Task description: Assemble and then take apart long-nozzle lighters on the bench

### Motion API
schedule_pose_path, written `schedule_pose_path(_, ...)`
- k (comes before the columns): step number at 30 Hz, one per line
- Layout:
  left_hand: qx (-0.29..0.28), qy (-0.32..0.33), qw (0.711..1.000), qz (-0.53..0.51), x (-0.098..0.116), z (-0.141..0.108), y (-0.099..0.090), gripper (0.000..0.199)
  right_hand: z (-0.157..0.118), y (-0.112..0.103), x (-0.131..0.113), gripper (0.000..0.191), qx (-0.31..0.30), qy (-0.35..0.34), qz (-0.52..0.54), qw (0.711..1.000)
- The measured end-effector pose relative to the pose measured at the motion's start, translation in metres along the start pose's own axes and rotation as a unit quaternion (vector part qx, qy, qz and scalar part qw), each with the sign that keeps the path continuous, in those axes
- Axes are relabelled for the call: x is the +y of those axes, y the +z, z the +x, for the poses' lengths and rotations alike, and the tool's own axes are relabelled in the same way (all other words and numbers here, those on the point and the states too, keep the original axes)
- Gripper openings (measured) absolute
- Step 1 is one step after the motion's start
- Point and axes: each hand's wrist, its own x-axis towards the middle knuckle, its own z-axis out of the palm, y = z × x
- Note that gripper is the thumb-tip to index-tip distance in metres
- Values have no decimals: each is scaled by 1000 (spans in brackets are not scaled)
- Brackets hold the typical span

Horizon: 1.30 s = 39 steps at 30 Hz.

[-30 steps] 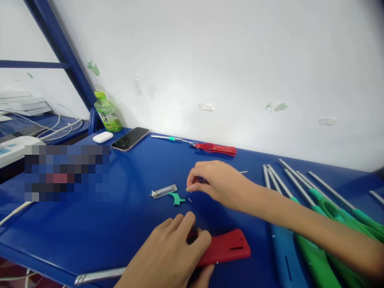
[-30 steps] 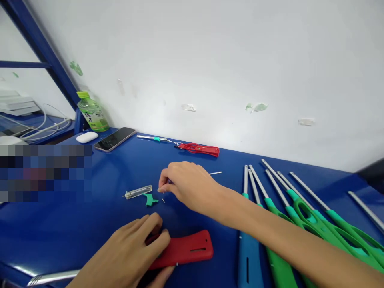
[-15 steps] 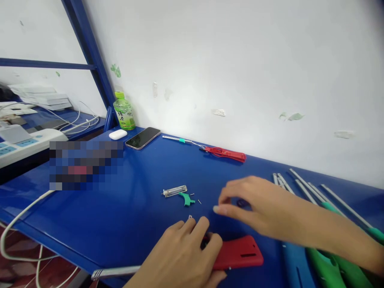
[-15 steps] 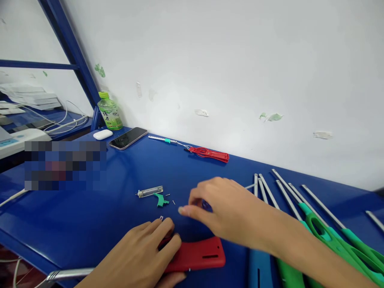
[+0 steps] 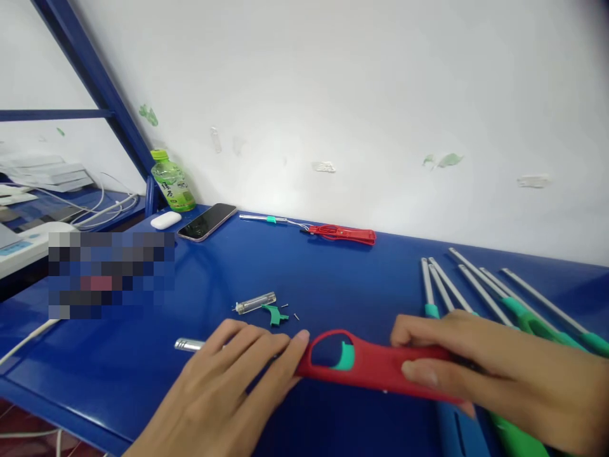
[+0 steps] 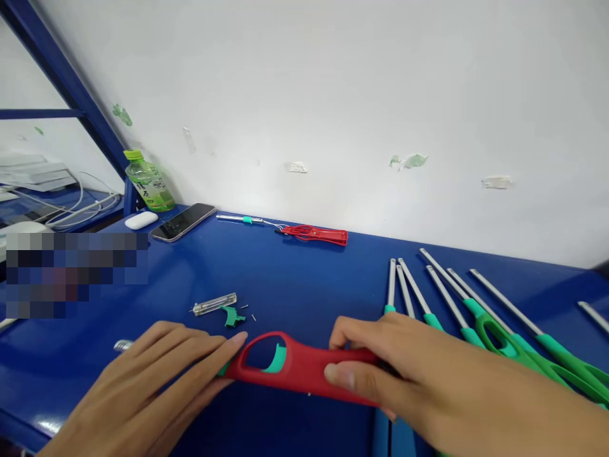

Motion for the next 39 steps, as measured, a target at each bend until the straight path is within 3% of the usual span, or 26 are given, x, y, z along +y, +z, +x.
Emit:
schedule_pose_path(3,-5,3,1000,-11,-5,0,-2,28,9,-10,4,34,-26,-12,25,999)
schedule_pose_path(6,-19,11,1000,-3,-4,-3,-1,26,16,-5,9,36,9,-18,1,1000)
schedule_pose_path(12,0,-5,1000,-15,1,3,-5,28,5,28,27,43,149,-20,-71,986)
schedule_pose_path(16,9,-29,998,-50,-2,11,-8,35,3,43,32,42,284,-104,-179,936)
schedule_pose_path(18,7,-47,997,-57,-5,11,-9,34,5,44,32,38,317,-148,-212,913)
schedule_pose_path(22,-16,-84,994,-65,-14,3,-14,17,9,43,33,37,314,-181,-231,903)
schedule_pose_path(28,-78,-139,986,-53,-13,-1,-18,35,8,58,50,49,278,-184,-299,894)
schedule_pose_path(32,-127,-126,983,-34,-5,-7,-14,42,8,62,44,46,257,-238,-343,871)
schedule_pose_path(35,-123,-103,987,-21,-1,-7,-11,38,15,59,30,41,261,-285,-335,859)
schedule_pose_path(39,-124,-65,990,-36,0,2,-9,34,22,55,18,45,266,-292,-329,858)
